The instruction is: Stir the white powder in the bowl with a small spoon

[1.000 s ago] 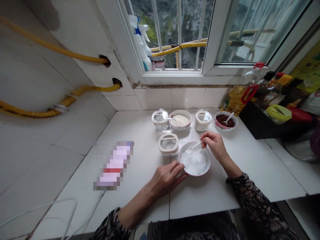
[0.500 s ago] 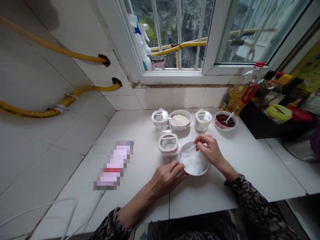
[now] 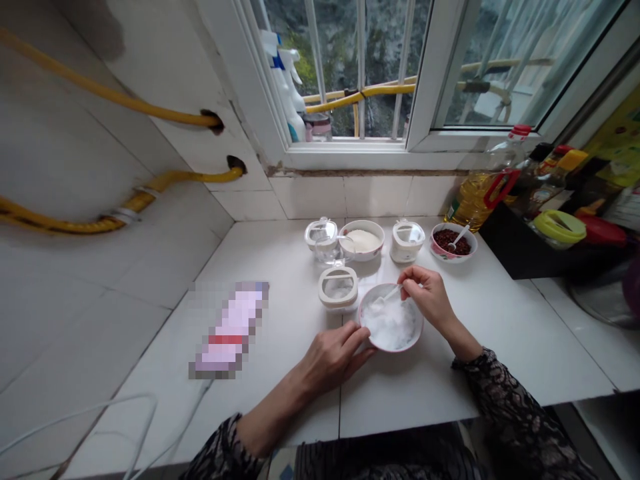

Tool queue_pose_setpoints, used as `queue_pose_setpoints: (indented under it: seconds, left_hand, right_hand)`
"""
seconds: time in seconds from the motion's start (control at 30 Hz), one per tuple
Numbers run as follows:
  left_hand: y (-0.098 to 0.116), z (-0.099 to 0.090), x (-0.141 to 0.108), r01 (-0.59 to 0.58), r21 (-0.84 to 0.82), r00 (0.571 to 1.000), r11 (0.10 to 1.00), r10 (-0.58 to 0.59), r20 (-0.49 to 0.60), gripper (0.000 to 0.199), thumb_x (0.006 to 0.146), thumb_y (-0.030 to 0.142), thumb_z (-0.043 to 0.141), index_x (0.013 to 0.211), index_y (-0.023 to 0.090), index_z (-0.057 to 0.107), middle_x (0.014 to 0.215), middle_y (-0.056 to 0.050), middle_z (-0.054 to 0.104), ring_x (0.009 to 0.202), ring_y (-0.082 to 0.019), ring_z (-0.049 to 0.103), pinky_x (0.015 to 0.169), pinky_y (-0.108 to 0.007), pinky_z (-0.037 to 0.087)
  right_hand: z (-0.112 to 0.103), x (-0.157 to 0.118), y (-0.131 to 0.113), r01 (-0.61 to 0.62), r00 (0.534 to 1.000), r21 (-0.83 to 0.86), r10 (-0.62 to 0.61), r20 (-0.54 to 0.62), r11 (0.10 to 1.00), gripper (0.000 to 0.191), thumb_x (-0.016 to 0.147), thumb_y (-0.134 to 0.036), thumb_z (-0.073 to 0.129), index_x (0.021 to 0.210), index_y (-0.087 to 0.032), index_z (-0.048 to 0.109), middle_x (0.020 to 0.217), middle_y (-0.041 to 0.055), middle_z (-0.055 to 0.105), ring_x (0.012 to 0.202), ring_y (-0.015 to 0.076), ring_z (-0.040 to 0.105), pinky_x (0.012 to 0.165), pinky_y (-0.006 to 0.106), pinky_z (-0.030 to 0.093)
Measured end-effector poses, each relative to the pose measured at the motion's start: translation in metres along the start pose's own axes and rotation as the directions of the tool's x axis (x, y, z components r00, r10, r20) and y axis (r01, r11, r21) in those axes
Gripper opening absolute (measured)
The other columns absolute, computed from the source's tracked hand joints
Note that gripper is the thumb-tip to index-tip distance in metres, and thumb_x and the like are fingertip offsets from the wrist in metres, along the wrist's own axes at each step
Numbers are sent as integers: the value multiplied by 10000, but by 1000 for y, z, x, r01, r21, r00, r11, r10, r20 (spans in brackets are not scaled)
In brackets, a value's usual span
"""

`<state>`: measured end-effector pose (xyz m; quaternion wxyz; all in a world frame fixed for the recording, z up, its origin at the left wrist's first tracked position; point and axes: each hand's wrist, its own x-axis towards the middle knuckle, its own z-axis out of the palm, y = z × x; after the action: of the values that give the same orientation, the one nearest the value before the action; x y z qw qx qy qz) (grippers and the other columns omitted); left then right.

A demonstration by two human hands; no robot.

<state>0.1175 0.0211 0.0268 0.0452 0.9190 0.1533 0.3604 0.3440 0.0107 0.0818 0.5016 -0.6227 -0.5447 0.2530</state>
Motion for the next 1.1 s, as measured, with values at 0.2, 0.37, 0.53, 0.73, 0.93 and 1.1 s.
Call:
queue_pose_setpoints:
  seconds: [0.2,0.37,0.53,0.73,0.93,1.1]
  left_hand:
    - [0,-1,1,-7,-2,1000,1000,7,0,157,998,287,450,1058,155,510,800,-42,632,617,-133,622,516,-209,491]
    - [0,0,2,-14,12,1000,1000,14,-11,167,1007,294,435,1064,154,504,792,-39,628,607,-135,618,508,-211,488]
    - [1,0,1,-7,11,1000,1000,7,-10,167,1011,295,428,1047,152,506,788,-41,626,610,-140,623,507,-215,486]
    - [0,1,1,-11,3,1000,1000,11,-16,167,1009,297,437,1045,152,511,787,-37,621,605,-133,615,508,-210,476]
    - [0,1,1,-15,2,1000,1000,15,-18,174,1009,299,437,1055,147,510,796,-42,629,610,-135,618,511,-213,489]
    - [0,0,2,-18,25,1000,1000,19,-20,176,1017,297,421,1029,145,507,787,-45,637,589,-141,619,488,-222,487]
  right_hand:
    - [1,3,5,-84,996,110,82,15,990,122,649,-211,498,623,-188,614,455,-30,582,466,129,527,537,249,430]
    - [1,2,3,-19,1000,36,18,25,999,125,665,-199,491,627,-195,610,474,-29,592,490,133,532,589,263,442]
    - [4,-2,0,129,989,-120,-120,82,984,151,711,-171,486,617,-202,600,487,-36,609,535,135,555,825,335,456]
    - [6,-3,-1,143,983,-102,-130,128,984,155,720,-191,487,623,-203,607,491,-33,630,557,141,570,879,359,436]
    - [2,1,1,-64,997,122,57,58,990,118,659,-209,508,632,-197,623,476,-29,604,496,133,533,598,272,437]
    - [-4,8,0,-182,983,329,171,63,927,86,642,-222,551,629,-189,630,460,-28,597,475,124,523,554,262,435]
